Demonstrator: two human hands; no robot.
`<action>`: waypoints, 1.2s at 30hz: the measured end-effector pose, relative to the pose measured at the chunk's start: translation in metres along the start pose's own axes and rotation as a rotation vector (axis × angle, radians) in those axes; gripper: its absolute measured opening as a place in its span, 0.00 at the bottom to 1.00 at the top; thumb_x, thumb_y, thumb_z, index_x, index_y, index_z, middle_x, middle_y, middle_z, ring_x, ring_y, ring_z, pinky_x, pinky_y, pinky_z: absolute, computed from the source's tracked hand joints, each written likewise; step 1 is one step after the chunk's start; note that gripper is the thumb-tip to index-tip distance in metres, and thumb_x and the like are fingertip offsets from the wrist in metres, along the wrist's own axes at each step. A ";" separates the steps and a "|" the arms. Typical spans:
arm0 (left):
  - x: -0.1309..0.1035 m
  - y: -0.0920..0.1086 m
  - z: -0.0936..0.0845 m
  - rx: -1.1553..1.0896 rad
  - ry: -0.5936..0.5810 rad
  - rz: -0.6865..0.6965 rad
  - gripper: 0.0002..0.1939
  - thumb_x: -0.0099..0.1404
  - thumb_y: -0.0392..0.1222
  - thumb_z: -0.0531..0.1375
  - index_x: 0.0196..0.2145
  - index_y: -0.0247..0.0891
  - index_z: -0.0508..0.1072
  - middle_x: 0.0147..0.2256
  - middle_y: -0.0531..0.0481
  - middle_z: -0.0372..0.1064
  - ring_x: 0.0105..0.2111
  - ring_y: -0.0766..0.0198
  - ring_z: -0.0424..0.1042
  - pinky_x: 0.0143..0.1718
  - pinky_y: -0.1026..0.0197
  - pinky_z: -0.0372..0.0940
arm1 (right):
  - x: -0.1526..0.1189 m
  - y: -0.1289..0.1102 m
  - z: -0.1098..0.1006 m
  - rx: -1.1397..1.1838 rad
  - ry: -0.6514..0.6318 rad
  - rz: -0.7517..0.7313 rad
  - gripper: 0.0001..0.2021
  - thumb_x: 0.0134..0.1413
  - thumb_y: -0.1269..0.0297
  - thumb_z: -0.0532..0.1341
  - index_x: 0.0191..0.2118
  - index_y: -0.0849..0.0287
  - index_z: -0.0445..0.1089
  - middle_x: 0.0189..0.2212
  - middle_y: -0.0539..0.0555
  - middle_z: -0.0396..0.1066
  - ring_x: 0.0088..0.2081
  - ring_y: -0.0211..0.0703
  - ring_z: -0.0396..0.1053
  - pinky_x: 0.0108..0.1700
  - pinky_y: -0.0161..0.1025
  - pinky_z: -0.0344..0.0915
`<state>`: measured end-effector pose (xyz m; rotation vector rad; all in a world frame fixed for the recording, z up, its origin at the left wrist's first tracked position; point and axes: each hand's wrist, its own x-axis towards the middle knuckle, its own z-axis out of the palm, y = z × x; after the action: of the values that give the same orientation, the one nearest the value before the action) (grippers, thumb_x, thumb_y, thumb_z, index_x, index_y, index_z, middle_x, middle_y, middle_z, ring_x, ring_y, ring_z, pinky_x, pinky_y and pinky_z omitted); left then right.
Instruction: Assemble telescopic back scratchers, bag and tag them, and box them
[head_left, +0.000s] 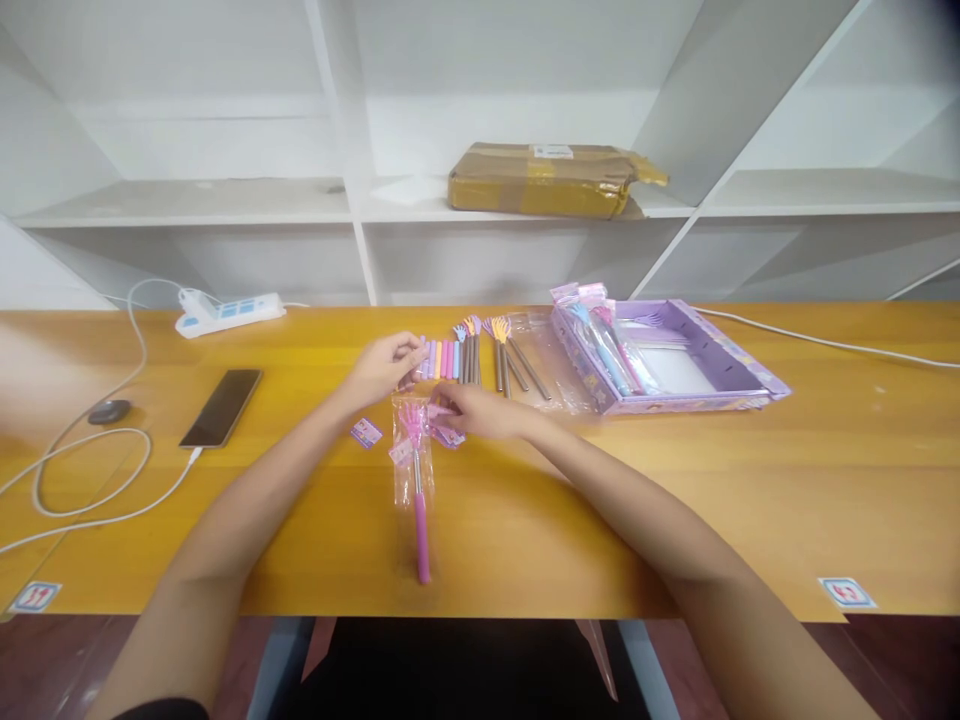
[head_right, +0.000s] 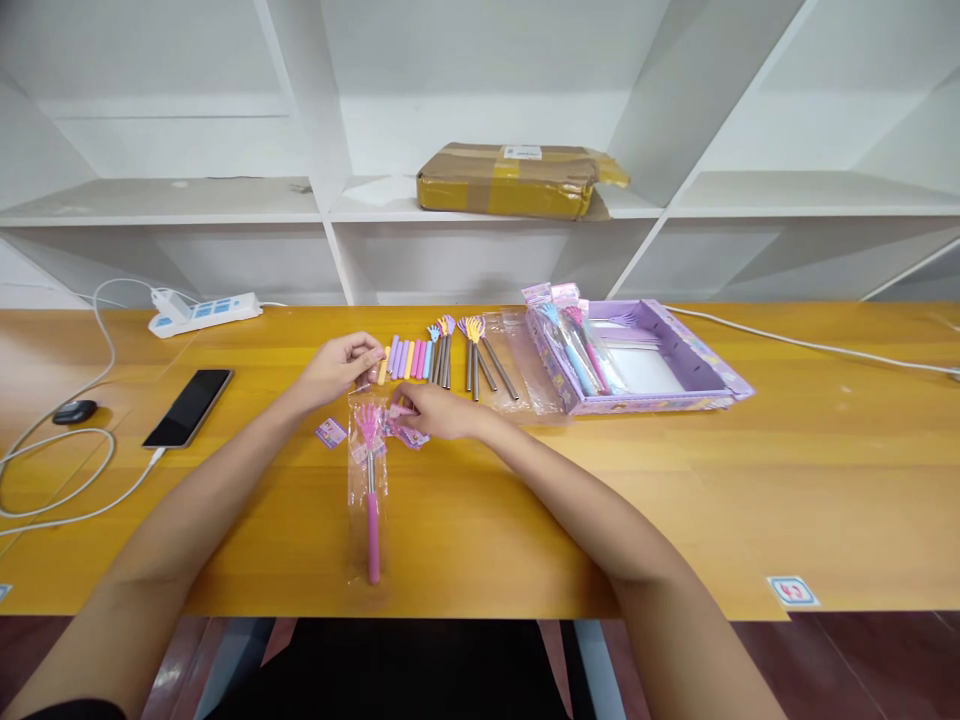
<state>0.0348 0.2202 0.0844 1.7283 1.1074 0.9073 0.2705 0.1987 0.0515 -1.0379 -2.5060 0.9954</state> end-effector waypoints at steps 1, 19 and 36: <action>0.000 0.000 0.000 0.001 -0.001 -0.004 0.19 0.72 0.58 0.68 0.39 0.38 0.74 0.26 0.52 0.74 0.22 0.67 0.71 0.24 0.64 0.66 | -0.001 0.001 -0.003 0.032 0.032 0.011 0.09 0.73 0.64 0.62 0.54 0.60 0.70 0.34 0.50 0.75 0.32 0.41 0.69 0.37 0.37 0.63; -0.006 0.009 0.013 -0.185 -0.096 0.032 0.33 0.67 0.75 0.68 0.35 0.38 0.73 0.25 0.53 0.69 0.23 0.68 0.68 0.26 0.65 0.63 | -0.008 -0.026 -0.007 0.595 0.323 -0.225 0.18 0.72 0.47 0.67 0.53 0.52 0.64 0.33 0.45 0.75 0.24 0.36 0.74 0.27 0.35 0.69; -0.006 0.011 0.009 -0.233 -0.129 -0.033 0.28 0.67 0.58 0.72 0.54 0.34 0.81 0.42 0.42 0.84 0.37 0.60 0.81 0.41 0.59 0.73 | -0.002 -0.012 -0.013 0.648 0.390 -0.168 0.22 0.75 0.36 0.60 0.50 0.49 0.57 0.34 0.43 0.66 0.20 0.31 0.62 0.22 0.36 0.57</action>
<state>0.0441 0.2094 0.0911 1.5498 0.9062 0.8562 0.2723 0.1976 0.0695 -0.7130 -1.7385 1.2788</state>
